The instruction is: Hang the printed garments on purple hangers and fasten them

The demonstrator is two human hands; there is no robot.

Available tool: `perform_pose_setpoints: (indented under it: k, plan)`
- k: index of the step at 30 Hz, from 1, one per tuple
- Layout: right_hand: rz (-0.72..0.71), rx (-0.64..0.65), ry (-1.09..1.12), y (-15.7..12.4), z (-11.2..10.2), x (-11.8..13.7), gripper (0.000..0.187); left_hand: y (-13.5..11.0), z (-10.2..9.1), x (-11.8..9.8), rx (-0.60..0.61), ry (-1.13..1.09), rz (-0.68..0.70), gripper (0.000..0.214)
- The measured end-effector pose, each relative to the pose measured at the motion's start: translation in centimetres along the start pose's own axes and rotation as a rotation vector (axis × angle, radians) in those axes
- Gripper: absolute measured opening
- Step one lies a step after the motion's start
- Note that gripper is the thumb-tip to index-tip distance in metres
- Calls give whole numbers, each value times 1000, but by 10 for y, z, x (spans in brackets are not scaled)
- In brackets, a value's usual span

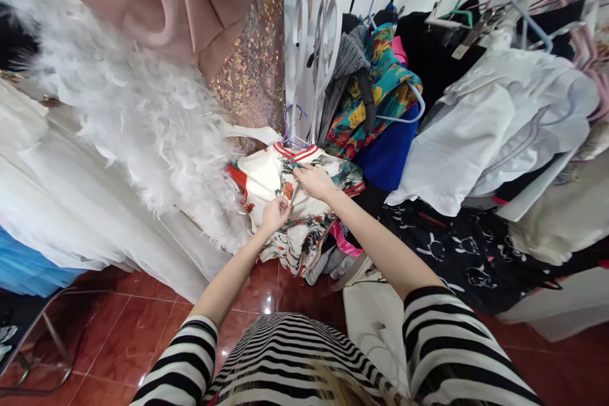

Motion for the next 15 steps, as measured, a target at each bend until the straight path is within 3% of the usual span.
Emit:
perform_pose_setpoints:
  k: [8,15]
  plan:
    - [-19,-39,-76,9,-13,-6,46,2,-1,0,-1,14,-15,17]
    - [-16,-87,-72,12,-26,-5,39,1,-2,3,-3,15,-10,15]
Point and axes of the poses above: each hand's wrist, its own y-axis towards the middle knuckle, its own z-axis out of the palm, x = y × z, the point moved 5 cm from there along y, towards the middle knuckle, and after that the axes turned 5 degrees about x, right-handed, at the moved point
